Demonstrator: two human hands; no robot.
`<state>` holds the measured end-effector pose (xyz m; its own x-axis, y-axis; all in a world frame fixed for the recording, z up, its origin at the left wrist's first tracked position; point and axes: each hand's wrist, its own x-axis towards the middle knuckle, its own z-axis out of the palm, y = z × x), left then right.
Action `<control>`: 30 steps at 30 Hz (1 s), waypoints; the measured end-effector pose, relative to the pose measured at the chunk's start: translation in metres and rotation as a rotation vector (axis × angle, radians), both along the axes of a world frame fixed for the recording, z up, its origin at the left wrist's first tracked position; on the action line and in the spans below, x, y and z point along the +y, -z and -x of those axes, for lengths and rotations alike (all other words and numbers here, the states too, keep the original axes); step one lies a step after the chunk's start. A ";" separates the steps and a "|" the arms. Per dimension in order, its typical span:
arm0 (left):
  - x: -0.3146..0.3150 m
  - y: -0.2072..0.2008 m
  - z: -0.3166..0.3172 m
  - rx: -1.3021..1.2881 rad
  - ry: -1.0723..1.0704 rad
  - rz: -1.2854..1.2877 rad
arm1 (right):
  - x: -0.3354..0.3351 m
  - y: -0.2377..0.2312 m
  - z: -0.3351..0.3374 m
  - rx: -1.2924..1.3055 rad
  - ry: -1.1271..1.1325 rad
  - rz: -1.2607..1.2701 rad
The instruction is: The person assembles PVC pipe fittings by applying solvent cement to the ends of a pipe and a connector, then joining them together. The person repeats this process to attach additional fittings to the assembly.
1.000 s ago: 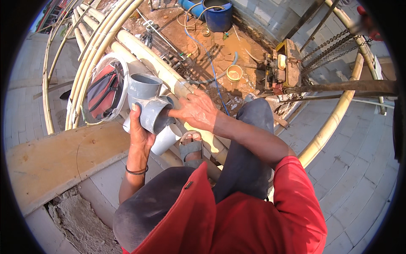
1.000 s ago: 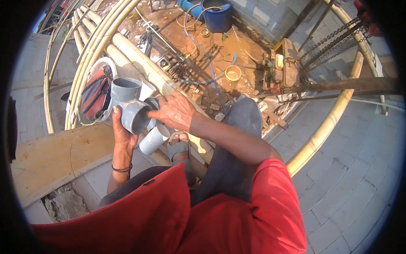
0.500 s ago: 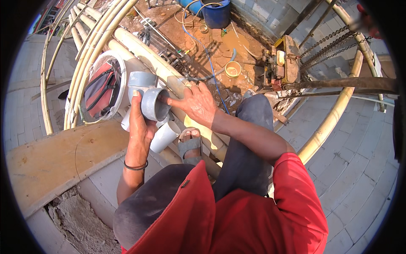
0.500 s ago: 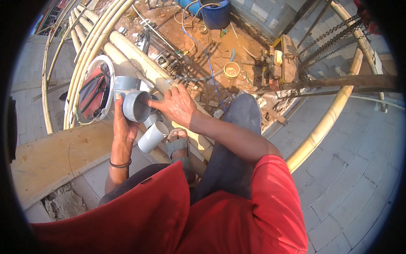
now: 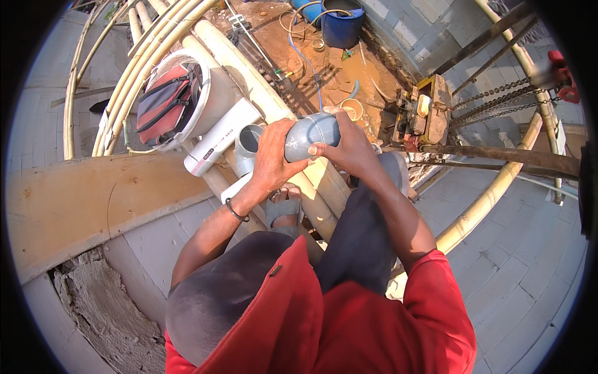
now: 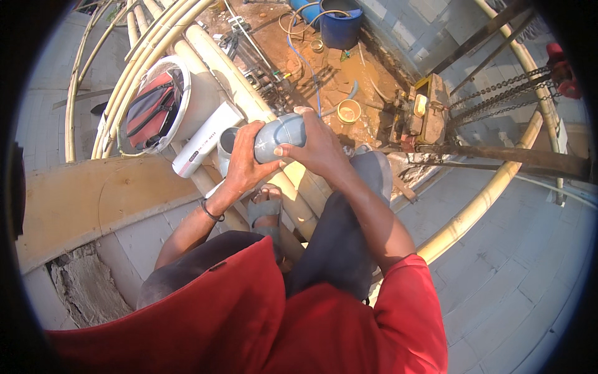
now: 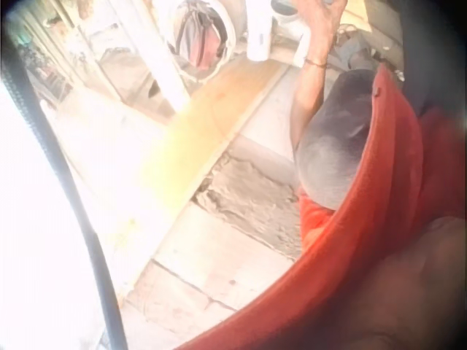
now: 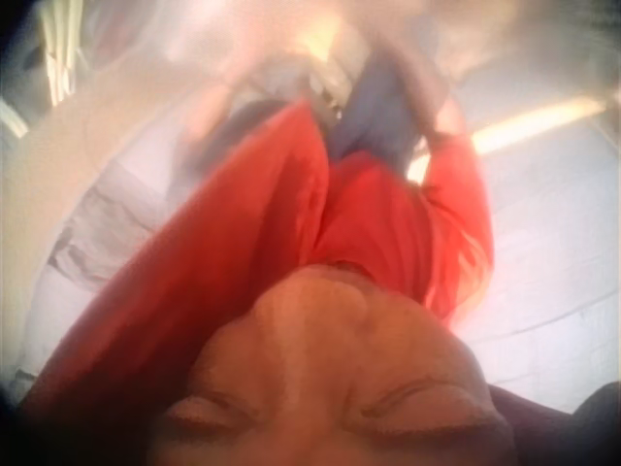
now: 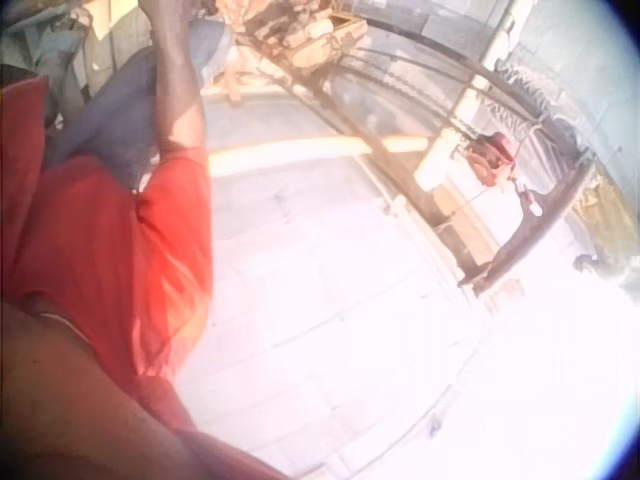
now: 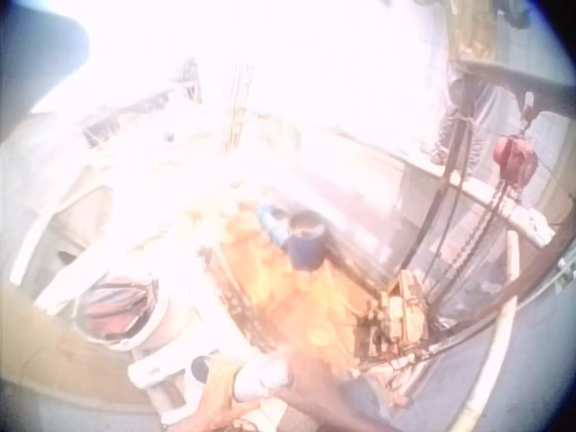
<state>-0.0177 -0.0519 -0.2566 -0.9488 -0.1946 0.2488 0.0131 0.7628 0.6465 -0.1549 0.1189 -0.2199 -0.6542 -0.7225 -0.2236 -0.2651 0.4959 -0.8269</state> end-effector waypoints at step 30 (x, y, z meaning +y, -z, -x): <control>0.078 -0.458 -0.150 -0.034 1.552 -0.452 | -0.014 0.094 -0.067 0.425 -0.040 0.506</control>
